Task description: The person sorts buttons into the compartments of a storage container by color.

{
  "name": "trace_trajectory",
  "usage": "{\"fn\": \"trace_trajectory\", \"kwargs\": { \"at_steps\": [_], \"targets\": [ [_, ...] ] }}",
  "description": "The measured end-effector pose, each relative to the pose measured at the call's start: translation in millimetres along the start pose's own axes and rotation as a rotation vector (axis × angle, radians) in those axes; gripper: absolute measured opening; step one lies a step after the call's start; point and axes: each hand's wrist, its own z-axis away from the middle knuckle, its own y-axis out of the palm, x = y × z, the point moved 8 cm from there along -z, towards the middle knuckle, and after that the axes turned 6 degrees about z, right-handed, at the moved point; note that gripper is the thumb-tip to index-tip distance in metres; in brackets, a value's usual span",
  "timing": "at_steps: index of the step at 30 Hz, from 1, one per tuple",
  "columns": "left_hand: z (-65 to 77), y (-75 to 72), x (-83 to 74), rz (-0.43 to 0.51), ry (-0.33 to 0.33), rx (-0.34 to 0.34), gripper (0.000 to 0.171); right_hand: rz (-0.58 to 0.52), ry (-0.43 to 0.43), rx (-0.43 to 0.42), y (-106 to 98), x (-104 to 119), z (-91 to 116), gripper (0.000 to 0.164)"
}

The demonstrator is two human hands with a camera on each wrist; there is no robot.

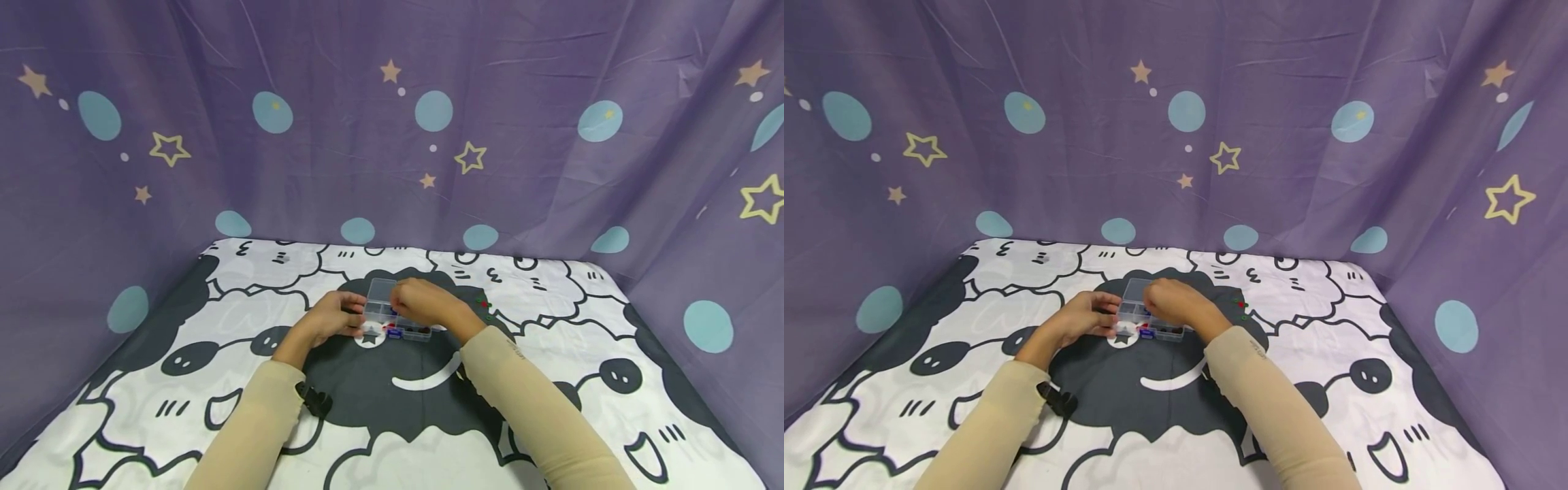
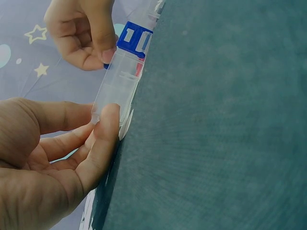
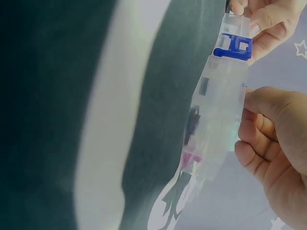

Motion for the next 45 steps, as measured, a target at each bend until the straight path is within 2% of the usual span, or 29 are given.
{"fn": "trace_trajectory", "kwargs": {
  "at_steps": [7,13,19,23,35,41,45],
  "targets": [
    [-0.7,0.4,1.3,0.010,-0.003,0.013,0.049,-0.024,-0.023,-0.021,1,-1,-1,0.023],
    [-0.4,0.6,0.9,0.007,0.003,0.011,0.048,-0.109,-0.015,-0.049,-6,-6,8,0.024],
    [0.3,1.1,-0.7,0.006,0.001,0.014,0.048,-0.127,0.009,-0.095,-16,-19,20,0.012],
    [0.3,1.8,-0.7,0.005,0.010,0.024,0.049,-0.148,0.045,-0.105,-21,-31,31,0.012],
    [1.2,0.9,-1.2,-0.001,0.005,0.019,0.049,-0.203,0.167,-0.219,-37,-74,73,0.009],
    [0.9,1.5,-0.6,0.004,0.005,0.016,0.049,-0.229,0.240,-0.252,-37,-96,92,0.009],
    [0.1,1.4,-0.6,0.008,0.006,0.013,0.049,-0.285,0.324,-0.245,-32,-113,106,0.013]
  ]
}}
